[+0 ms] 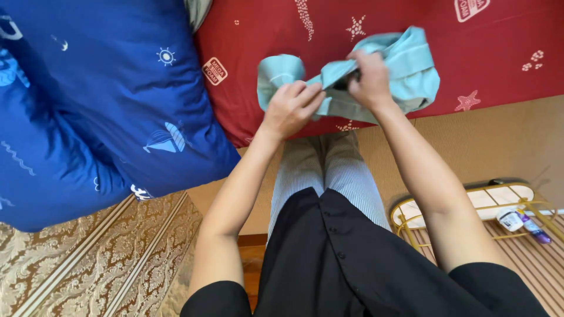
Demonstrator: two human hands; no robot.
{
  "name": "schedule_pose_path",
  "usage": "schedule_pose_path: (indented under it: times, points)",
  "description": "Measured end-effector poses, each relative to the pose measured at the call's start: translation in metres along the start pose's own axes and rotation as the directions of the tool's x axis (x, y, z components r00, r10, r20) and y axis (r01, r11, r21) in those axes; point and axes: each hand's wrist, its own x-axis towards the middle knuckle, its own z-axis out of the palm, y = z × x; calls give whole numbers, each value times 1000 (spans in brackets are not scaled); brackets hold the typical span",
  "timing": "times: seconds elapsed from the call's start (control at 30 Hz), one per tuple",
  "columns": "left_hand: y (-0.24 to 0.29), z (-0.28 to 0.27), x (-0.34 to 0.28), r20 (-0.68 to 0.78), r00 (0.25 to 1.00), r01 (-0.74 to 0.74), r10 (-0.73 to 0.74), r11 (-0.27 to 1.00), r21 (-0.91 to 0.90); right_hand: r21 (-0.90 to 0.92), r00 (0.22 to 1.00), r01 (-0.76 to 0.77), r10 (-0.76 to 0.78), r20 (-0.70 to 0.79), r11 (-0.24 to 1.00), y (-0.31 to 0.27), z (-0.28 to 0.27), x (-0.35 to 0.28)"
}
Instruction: The person folds a light green pillowcase and places it on the bed. They then remove a pillow from a blue pillowcase, fold the blue case, and place it on the bed. Finally, they fold another light green pillowcase and place it on the bed.
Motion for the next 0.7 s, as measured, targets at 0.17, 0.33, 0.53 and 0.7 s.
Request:
schedule_pose_path:
  times: [0.17,0.33,0.53,0.7]
  points:
    - [5,-1,-40,35,925,375,-377,926,49,-57,947,8,-26,-320,998,-21,1,-10]
    - [-21,31,-93,442,639,656,-630,746,116,7,994,-86,86,-69,996,-10,-2,-8]
    - [-37,2,-52,83,819,572,-568,820,-35,-109,1000,4,-7,-22,994,-1,-15,-30]
    - [-80,55,-100,232,721,680,-653,731,-57,-132,989,-117,103,-108,984,-13,-75,-51]
